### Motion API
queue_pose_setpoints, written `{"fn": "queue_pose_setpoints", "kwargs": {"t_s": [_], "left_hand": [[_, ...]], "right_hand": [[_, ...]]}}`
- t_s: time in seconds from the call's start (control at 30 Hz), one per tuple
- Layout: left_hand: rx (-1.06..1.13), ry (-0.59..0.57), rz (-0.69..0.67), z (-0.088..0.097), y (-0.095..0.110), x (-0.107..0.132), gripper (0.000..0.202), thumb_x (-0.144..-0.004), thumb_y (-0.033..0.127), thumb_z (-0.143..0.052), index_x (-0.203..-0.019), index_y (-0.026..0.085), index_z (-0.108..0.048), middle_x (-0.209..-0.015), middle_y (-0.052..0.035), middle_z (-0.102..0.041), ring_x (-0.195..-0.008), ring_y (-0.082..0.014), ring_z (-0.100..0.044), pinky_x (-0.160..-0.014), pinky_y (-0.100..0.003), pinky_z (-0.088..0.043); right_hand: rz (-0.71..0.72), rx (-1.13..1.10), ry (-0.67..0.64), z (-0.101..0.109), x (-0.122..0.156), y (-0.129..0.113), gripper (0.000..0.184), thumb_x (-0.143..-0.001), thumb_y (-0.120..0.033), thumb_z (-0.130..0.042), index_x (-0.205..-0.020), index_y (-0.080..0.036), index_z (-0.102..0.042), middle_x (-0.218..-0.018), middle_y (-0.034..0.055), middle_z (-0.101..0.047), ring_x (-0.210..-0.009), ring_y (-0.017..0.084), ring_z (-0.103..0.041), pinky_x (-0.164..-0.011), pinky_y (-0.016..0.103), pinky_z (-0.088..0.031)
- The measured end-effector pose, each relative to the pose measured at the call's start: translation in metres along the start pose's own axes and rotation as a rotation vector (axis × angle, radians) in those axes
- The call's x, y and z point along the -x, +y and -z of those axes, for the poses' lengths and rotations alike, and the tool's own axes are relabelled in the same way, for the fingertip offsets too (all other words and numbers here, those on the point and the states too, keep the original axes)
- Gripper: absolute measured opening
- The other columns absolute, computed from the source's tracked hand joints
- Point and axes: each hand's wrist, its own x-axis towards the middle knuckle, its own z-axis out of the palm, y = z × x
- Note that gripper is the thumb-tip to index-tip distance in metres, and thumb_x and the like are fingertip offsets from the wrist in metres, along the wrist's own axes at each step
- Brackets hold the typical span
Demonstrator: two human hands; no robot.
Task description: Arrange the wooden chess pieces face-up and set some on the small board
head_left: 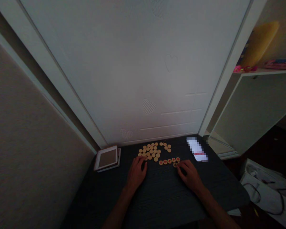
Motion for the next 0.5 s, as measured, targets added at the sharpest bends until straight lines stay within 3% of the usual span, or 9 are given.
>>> {"fn": "queue_pose_setpoints", "kwargs": {"t_s": [0.23, 0.37, 0.5], "left_hand": [[-0.153, -0.034, -0.071, 0.007, -0.008, 0.012, 0.025, -0.092, 0.027, -0.061, -0.115, 0.027, -0.074, -0.123, -0.0104, -0.069, -0.115, -0.0354, -0.061, -0.096, -0.053, -0.048], [-0.158, -0.09, -0.084, 0.012, -0.005, 0.027, 0.017, -0.094, 0.03, -0.063, -0.105, 0.027, -0.075, -0.123, -0.0081, -0.073, -0.114, -0.0338, -0.063, -0.096, -0.05, -0.048], [-0.116, -0.15, -0.085, 0.011, 0.004, 0.03, 0.013, -0.094, 0.03, -0.064, -0.103, 0.028, -0.074, -0.11, -0.0054, -0.078, -0.105, -0.0298, -0.068, -0.094, -0.045, -0.051]], "right_hand": [[0.035, -0.06, -0.047, -0.003, -0.001, -0.014, 0.015, -0.096, -0.018, -0.058, -0.103, -0.026, -0.069, -0.095, 0.0075, -0.07, -0.089, 0.025, -0.068, -0.079, 0.04, -0.06], [0.029, -0.122, -0.09, -0.006, -0.003, -0.032, 0.015, -0.095, -0.016, -0.058, -0.101, -0.026, -0.069, -0.096, 0.0071, -0.07, -0.091, 0.025, -0.068, -0.083, 0.04, -0.059], [0.046, -0.197, -0.149, -0.019, -0.009, -0.055, 0.013, -0.094, -0.016, -0.06, -0.1, -0.025, -0.068, -0.097, 0.006, -0.07, -0.091, 0.023, -0.067, -0.085, 0.04, -0.059]]}}
